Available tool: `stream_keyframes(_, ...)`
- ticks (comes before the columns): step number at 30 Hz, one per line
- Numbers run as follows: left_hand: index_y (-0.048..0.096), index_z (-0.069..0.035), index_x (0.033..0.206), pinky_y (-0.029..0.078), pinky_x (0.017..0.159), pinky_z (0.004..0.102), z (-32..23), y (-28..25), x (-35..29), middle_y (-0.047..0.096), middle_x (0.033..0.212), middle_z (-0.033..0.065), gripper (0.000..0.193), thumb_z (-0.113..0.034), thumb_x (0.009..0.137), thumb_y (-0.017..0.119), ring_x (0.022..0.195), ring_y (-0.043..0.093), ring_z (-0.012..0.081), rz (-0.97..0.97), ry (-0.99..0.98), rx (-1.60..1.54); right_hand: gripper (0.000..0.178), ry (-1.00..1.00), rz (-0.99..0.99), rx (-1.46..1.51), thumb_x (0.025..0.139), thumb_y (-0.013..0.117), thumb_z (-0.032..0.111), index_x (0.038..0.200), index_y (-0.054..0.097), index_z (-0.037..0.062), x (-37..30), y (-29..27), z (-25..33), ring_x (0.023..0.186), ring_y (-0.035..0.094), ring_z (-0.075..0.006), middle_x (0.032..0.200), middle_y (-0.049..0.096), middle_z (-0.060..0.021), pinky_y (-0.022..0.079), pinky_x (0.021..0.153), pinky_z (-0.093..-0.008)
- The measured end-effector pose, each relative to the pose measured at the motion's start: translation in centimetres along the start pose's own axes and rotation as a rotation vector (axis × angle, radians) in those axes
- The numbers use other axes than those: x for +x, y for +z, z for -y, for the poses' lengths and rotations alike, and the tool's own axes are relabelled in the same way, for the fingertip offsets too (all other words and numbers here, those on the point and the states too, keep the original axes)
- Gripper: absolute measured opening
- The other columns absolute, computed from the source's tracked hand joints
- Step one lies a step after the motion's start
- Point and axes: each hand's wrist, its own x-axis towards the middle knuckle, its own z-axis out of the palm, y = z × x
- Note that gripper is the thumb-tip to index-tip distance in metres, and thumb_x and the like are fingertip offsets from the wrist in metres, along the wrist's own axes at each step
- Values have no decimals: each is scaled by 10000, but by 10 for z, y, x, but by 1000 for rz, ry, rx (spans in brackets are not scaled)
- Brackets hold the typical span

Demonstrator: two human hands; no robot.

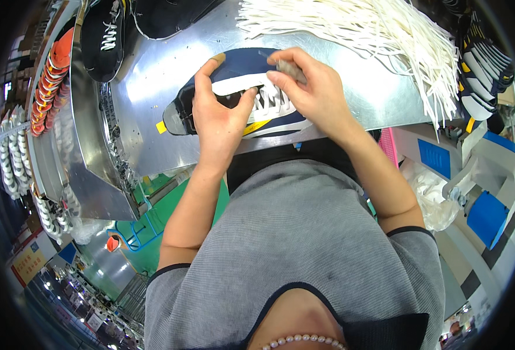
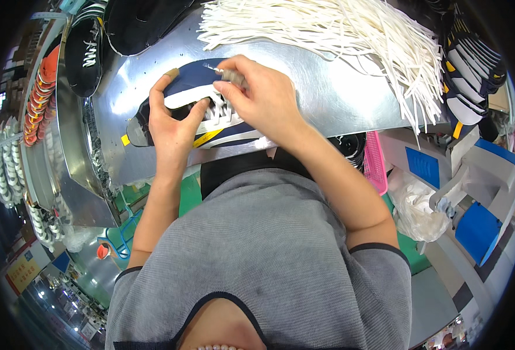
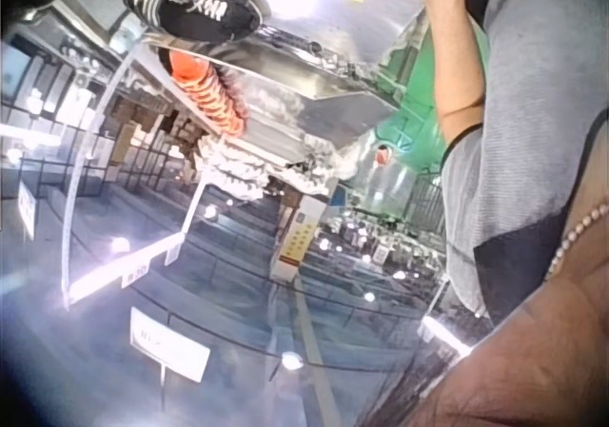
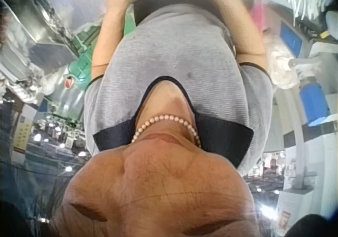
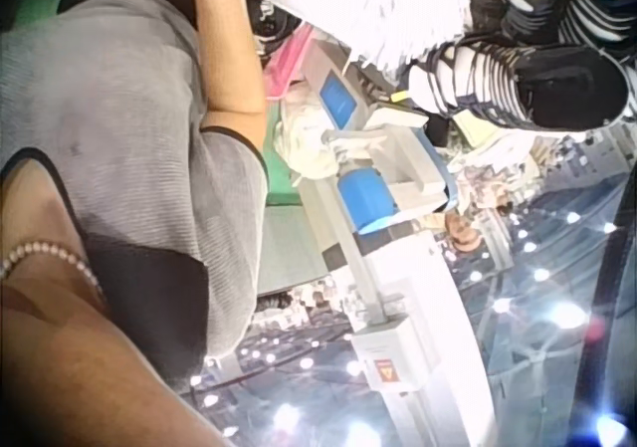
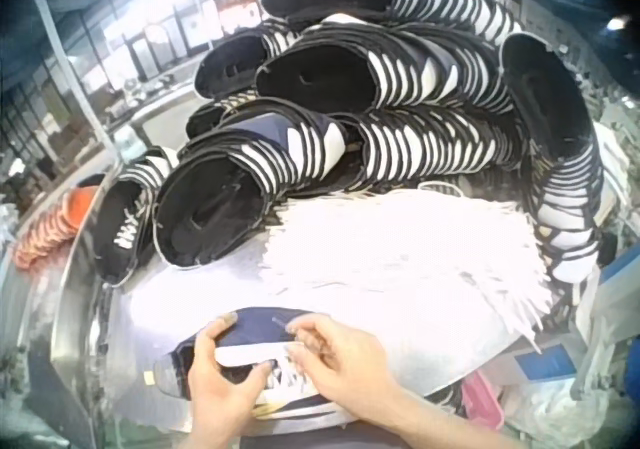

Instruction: The person laces shoes by hand and using a tool. The person picks up a shoelace from a pile, threads it through the eyelets of a shoe, and uses a small tool to pull the lace tight and adjust it.

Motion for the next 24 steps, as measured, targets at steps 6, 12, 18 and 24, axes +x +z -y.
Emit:
stream_keyframes(6,438,15,1347,539,868,335,-19,-7,12,668,1132,175,675,-18,758,765,1003,678,235,161,-284,-153,171,139,-75,124,921,669,60,1085,649,18,-1,4,-2,813,594,-34,903,686,-8,482,710,-201)
stream_keyframes(12,441,4,1381,515,954,339,-31,-32,15,655,1155,158,664,47,778,717,1066,649,211,387,-451,-522,195,-248,-84,57,846,721,40,1035,695,79,-7,-6,-11,609,548,-87,805,637,4,430,545,-223)
stream_keyframes(18,468,-34,1364,516,906,300,-28,-29,20,661,1124,134,591,4,829,716,1002,648,168,408,-464,-462,251,-531,-46,-238,706,764,40,930,695,132,0,9,-2,562,572,-183,673,573,-17,413,484,-292)
stream_keyframes(24,515,-21,1295,423,619,222,-19,-22,30,667,898,66,429,-152,919,675,666,482,59,302,-506,-478,206,-612,86,147,714,746,21,892,706,118,-34,-10,44,480,532,-160,607,562,-9,411,446,-280)
